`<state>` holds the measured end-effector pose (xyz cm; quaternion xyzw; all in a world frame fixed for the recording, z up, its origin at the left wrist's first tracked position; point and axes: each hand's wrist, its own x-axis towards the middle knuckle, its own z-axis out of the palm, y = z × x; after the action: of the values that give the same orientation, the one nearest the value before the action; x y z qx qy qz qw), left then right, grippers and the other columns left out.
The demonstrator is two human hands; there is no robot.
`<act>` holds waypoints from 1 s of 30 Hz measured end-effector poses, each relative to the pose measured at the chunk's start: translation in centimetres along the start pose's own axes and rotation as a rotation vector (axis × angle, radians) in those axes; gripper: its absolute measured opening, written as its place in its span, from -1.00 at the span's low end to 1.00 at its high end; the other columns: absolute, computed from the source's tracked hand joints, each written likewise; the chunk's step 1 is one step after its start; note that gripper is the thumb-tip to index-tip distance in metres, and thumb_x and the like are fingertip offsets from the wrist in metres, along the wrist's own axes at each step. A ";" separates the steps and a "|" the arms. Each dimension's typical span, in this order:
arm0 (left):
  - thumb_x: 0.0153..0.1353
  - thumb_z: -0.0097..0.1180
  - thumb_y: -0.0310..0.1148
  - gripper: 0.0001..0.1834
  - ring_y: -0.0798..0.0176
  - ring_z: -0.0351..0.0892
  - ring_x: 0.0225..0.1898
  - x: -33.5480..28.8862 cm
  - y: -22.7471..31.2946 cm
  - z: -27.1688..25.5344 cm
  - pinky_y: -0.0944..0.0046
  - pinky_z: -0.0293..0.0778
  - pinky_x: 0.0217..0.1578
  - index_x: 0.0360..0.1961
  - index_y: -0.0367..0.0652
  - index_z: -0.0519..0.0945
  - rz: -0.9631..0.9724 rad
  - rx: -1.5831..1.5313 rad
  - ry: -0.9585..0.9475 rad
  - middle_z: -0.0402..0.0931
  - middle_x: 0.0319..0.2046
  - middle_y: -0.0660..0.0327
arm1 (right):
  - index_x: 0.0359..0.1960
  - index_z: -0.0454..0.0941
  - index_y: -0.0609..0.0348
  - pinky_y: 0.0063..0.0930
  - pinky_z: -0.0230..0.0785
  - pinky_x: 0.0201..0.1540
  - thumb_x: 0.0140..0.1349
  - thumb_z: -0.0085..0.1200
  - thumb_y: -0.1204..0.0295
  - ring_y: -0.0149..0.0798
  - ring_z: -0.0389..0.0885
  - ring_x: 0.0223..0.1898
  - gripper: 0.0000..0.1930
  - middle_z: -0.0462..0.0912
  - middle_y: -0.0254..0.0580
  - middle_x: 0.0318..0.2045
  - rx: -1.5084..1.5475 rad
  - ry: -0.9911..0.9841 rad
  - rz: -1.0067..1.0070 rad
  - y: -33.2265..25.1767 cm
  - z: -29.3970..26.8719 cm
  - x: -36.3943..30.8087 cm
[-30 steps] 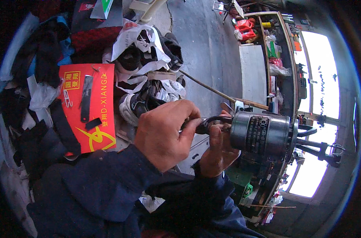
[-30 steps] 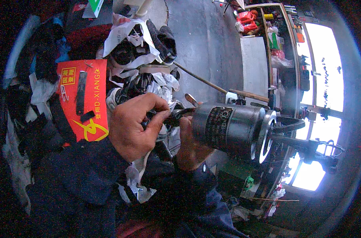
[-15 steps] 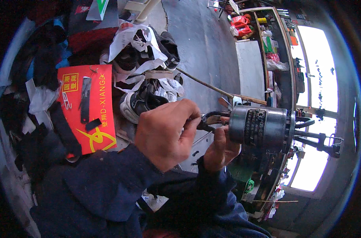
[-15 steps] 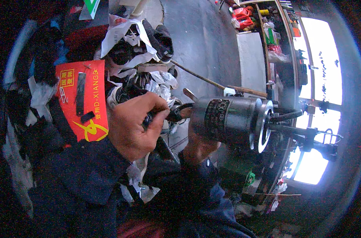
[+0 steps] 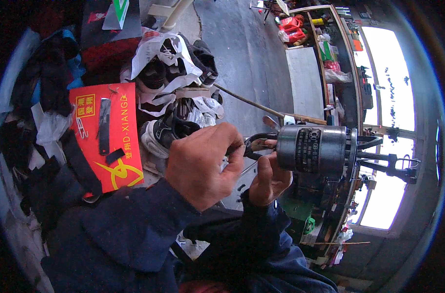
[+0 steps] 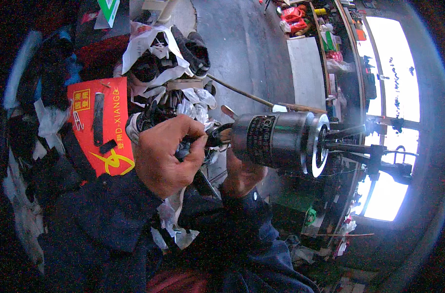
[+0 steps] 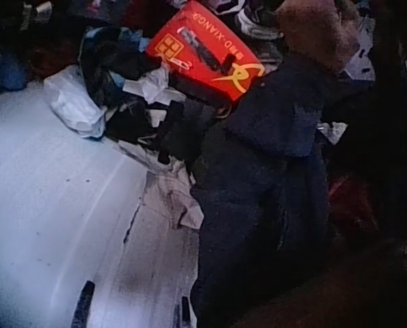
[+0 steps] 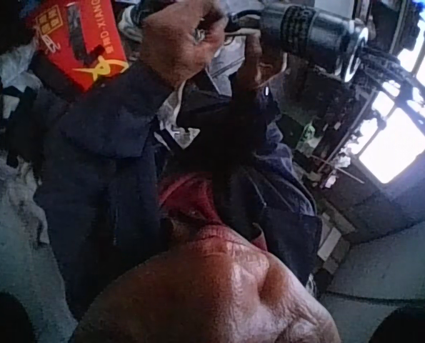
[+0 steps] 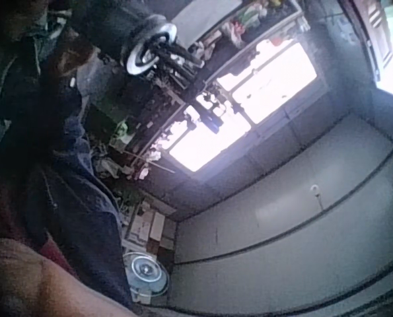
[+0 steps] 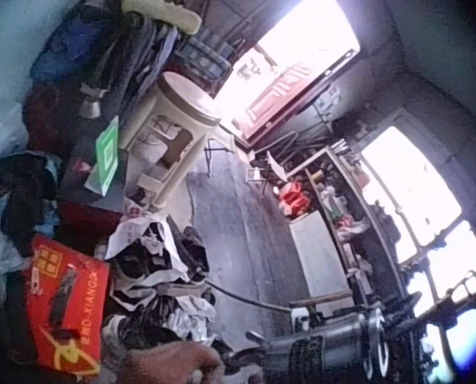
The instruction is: The person sits on the floor and works on a cylindrical electric motor, repeatedly stripping and twisting wires with their hands. They adjust the motor's position and continue manipulating the wires throughout the clip.
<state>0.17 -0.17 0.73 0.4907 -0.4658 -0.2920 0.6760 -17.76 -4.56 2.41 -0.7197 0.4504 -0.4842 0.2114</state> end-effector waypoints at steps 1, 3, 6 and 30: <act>0.04 0.24 -0.57 -0.87 0.01 0.68 -0.38 0.0 0.0 0.0 0.15 0.56 -0.31 -0.36 -0.22 0.56 0.007 0.006 0.001 0.60 -0.45 0.04 | -0.16 0.55 0.27 -0.16 0.39 0.13 0.11 0.16 0.54 -0.14 0.55 0.02 -0.76 0.61 -0.07 -0.20 -0.034 -0.009 -0.009 0.0 -0.1 0.0; 0.04 0.23 -0.56 -0.87 0.00 0.68 -0.38 0.0 0.1 0.0 0.15 0.55 -0.31 -0.36 -0.22 0.56 0.020 0.020 0.003 0.59 -0.45 0.04 | -0.16 0.55 0.27 -0.16 0.39 0.14 0.12 0.16 0.53 -0.15 0.56 0.01 -0.77 0.62 -0.06 -0.20 -0.058 -0.015 0.025 -0.1 -0.1 -0.1; 0.04 0.23 -0.56 -0.88 -0.02 0.66 -0.37 0.0 0.2 0.0 0.15 0.55 -0.31 -0.37 -0.22 0.56 0.025 0.019 0.005 0.58 -0.45 0.05 | -0.18 0.56 0.26 -0.18 0.38 0.14 0.12 0.16 0.52 -0.15 0.57 -0.01 -0.78 0.62 -0.04 -0.19 -0.114 -0.015 0.048 -0.5 -0.1 -0.1; 0.02 0.24 -0.56 -0.86 -0.02 0.65 -0.38 -0.1 0.1 0.0 0.13 0.54 -0.33 -0.37 -0.20 0.54 0.029 0.029 -0.004 0.57 -0.45 0.07 | -0.21 0.55 0.25 -0.17 0.37 0.14 0.13 0.19 0.53 -0.18 0.57 0.00 -0.81 0.63 0.00 -0.14 -0.007 -0.045 0.077 -1.1 0.1 0.0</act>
<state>0.09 -0.08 0.75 0.4929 -0.4785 -0.2764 0.6721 -17.18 -4.01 3.21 -0.7133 0.4747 -0.4576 0.2375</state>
